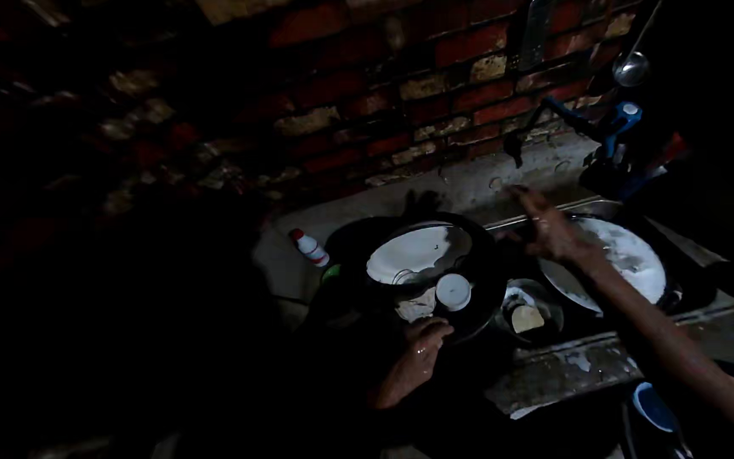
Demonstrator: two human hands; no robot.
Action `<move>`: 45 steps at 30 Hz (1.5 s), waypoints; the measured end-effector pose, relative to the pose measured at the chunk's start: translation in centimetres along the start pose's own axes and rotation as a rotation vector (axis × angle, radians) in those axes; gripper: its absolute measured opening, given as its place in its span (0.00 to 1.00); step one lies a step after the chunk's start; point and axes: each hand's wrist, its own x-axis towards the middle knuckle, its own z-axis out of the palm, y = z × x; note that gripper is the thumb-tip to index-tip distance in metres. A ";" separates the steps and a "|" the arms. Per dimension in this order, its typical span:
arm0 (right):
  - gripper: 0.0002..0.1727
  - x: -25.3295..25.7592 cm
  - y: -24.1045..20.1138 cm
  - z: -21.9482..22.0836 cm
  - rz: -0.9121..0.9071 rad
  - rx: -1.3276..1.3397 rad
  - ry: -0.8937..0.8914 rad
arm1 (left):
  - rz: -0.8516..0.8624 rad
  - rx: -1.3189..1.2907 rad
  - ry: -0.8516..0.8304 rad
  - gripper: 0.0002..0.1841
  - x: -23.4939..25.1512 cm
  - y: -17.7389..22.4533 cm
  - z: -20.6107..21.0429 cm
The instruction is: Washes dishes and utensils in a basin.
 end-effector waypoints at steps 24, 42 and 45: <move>0.09 1.8 -5.5 3.8 -0.725 -0.260 0.537 | -0.298 0.297 0.303 0.10 -1.7 -6.6 -3.3; 0.21 -11.8 7.1 -10.3 0.790 -0.072 0.604 | -0.707 0.439 -0.055 0.19 12.2 -13.4 -4.3; 0.22 -14.8 10.3 -8.8 0.843 -0.037 0.628 | -0.681 0.461 -0.031 0.17 12.7 -12.3 -4.9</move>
